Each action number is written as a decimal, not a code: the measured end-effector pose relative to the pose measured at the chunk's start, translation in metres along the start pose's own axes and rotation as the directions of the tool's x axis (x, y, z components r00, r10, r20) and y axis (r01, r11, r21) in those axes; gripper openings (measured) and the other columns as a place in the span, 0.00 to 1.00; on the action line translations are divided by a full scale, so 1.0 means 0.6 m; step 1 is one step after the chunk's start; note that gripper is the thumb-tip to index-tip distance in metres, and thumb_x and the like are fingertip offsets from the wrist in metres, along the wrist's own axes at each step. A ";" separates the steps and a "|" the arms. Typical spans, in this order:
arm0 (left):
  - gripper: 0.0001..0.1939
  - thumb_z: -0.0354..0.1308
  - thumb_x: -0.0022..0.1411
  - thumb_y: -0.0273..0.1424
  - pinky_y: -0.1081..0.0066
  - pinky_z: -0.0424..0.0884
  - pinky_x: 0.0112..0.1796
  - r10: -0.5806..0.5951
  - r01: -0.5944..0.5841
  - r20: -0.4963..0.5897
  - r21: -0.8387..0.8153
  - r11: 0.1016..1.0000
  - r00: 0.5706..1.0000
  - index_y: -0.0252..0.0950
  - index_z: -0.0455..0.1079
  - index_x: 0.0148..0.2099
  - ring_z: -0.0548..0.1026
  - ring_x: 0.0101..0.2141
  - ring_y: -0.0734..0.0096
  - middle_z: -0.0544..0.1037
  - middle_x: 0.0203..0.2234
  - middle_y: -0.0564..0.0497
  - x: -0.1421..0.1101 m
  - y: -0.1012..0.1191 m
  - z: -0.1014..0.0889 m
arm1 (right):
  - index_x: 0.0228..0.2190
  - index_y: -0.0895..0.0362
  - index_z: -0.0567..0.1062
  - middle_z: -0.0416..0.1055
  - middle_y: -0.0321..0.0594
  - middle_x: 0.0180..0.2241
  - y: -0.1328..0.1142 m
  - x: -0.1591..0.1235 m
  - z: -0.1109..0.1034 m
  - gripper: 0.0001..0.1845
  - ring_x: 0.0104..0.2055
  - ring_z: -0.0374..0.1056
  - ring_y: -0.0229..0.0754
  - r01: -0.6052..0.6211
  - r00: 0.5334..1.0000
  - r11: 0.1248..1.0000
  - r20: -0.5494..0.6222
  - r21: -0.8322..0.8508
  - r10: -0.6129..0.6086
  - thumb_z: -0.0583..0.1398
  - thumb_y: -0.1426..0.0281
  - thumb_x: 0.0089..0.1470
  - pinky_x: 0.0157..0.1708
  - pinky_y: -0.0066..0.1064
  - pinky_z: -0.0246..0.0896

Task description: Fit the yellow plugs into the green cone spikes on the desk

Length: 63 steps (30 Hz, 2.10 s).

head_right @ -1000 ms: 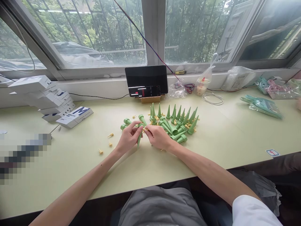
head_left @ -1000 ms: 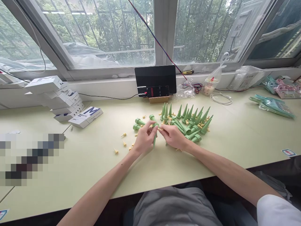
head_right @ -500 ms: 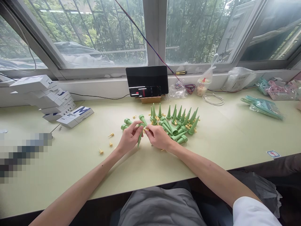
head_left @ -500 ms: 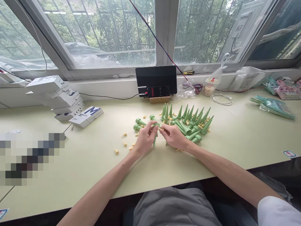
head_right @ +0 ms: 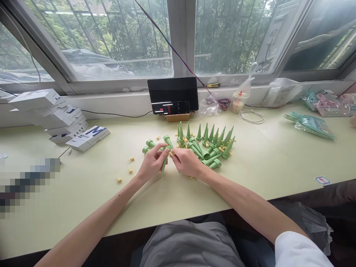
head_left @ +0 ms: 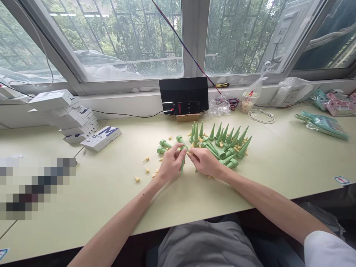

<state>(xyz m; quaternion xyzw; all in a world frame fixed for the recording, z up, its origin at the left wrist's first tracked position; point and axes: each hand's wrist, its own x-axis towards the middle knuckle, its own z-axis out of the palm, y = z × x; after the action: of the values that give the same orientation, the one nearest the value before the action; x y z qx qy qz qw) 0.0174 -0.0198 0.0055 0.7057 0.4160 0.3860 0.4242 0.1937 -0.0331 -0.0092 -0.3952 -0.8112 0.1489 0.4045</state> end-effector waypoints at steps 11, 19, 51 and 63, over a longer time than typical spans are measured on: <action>0.17 0.53 0.68 0.46 0.77 0.63 0.22 0.051 -0.050 -0.022 0.062 0.997 0.998 0.38 0.67 0.48 0.68 0.21 0.75 0.71 0.20 0.56 0.001 -0.001 0.000 | 0.24 0.53 0.53 0.53 0.30 0.20 -0.002 0.000 0.000 0.19 0.22 0.48 0.35 -0.078 0.997 0.991 0.013 0.109 0.077 0.51 0.66 0.66 0.25 0.29 0.45; 0.15 0.52 0.69 0.44 0.76 0.64 0.25 0.115 -0.108 -0.041 0.136 0.985 0.993 0.39 0.67 0.48 0.69 0.23 0.74 0.73 0.22 0.56 0.002 -0.009 0.000 | 0.24 0.54 0.58 0.54 0.29 0.20 0.001 0.001 0.000 0.18 0.21 0.49 0.33 -0.102 0.995 0.978 0.011 0.179 0.102 0.53 0.66 0.66 0.24 0.28 0.46; 0.14 0.51 0.70 0.43 0.76 0.64 0.26 0.170 -0.160 -0.042 0.181 0.970 0.985 0.39 0.66 0.49 0.67 0.22 0.76 0.73 0.22 0.56 0.000 -0.013 0.002 | 0.24 0.55 0.63 0.56 0.29 0.19 -0.005 0.001 -0.004 0.16 0.21 0.49 0.33 -0.128 0.992 0.971 0.025 0.202 0.126 0.53 0.66 0.65 0.24 0.28 0.46; 0.21 0.56 0.64 0.50 0.77 0.60 0.16 -0.040 0.042 0.016 -0.111 0.993 0.999 0.38 0.66 0.48 0.62 0.13 0.79 0.72 0.19 0.58 -0.001 0.002 0.002 | 0.25 0.54 0.55 0.54 0.31 0.21 0.003 -0.002 -0.001 0.16 0.23 0.49 0.35 0.024 1.000 1.000 0.008 -0.020 -0.023 0.51 0.71 0.65 0.26 0.29 0.46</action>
<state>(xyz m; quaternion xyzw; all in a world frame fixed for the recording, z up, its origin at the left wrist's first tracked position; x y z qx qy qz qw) 0.0187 -0.0211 0.0062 0.6749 0.4052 0.3950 0.4735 0.1956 -0.0328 -0.0106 -0.3892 -0.8187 0.1373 0.3991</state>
